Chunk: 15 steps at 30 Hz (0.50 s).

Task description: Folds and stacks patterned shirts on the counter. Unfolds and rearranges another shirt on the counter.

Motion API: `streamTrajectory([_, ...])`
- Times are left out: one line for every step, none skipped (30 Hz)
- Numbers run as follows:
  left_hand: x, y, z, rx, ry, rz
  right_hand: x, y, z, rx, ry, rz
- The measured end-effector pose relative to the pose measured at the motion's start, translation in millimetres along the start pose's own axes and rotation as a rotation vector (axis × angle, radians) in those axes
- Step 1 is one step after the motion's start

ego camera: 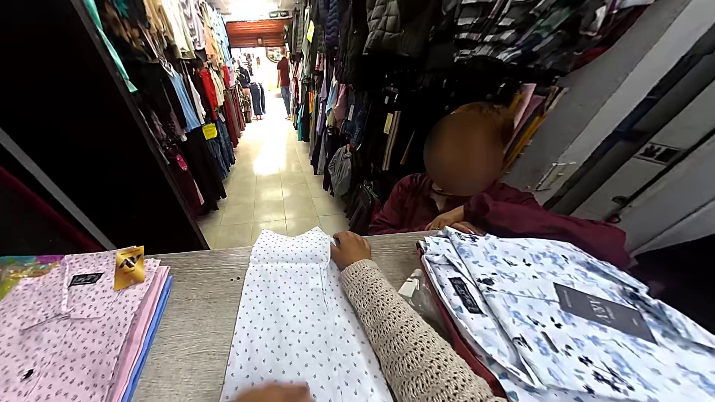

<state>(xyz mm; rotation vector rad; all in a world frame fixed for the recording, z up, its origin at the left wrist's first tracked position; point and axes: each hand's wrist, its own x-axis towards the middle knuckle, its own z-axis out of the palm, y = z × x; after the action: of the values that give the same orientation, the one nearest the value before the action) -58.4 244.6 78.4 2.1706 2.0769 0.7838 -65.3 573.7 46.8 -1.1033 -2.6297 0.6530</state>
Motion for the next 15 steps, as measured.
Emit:
streamTrajectory([17, -15, -8, 0.087, 0.101, -0.049, 3, -1, -2, 0.021, -0.01, 0.006])
streamTrajectory([36, -32, -15, 0.148, 0.146, -0.144, 6, -2, -2, 0.041, -0.005, 0.009])
streamTrajectory([58, -51, -23, 0.156, 0.086, -0.299, 8, -1, -2, 0.063, 0.003, 0.009])
streamTrajectory([82, -73, -33, 0.119, -0.057, -0.498, 10, -1, -2, 0.085, 0.01, 0.008])
streamTrajectory([103, -103, -37, 0.083, -0.155, -0.668, 11, 1, -3, 0.11, 0.012, 0.006])
streamTrajectory([117, -138, -33, 0.062, -0.145, -0.783, 11, 2, -3, 0.134, 0.01, 0.006])
streamTrajectory([125, -168, -25, 0.052, -0.085, -0.873, 12, 3, -4, 0.15, 0.011, 0.007])
streamTrajectory([132, -189, -19, 0.04, -0.021, -0.942, 13, 4, -5, 0.161, 0.014, 0.007])
streamTrajectory([137, -201, -12, 0.033, 0.032, -0.992, 13, 4, -5, 0.164, 0.015, 0.008])
streamTrajectory([142, -205, -6, 0.033, 0.06, -1.019, 14, 5, -4, 0.163, 0.016, 0.012])
streamTrajectory([149, -203, -4, 0.029, 0.052, -1.025, 15, 5, -1, 0.163, 0.02, 0.018])
streamTrajectory([156, -201, -2, 0.027, 0.038, -0.991, 16, 6, -1, 0.164, 0.026, 0.018])
streamTrajectory([161, -201, 1, 0.035, 0.043, -0.929, 17, 6, -1, 0.18, 0.04, 0.012])
streamTrajectory([164, -202, 3, 0.046, 0.055, -0.867, 18, 6, -2, 0.202, 0.059, 0.013])
streamTrajectory([163, -204, 3, 0.058, 0.092, -0.807, 17, 4, -7, 0.226, 0.064, 0.025])
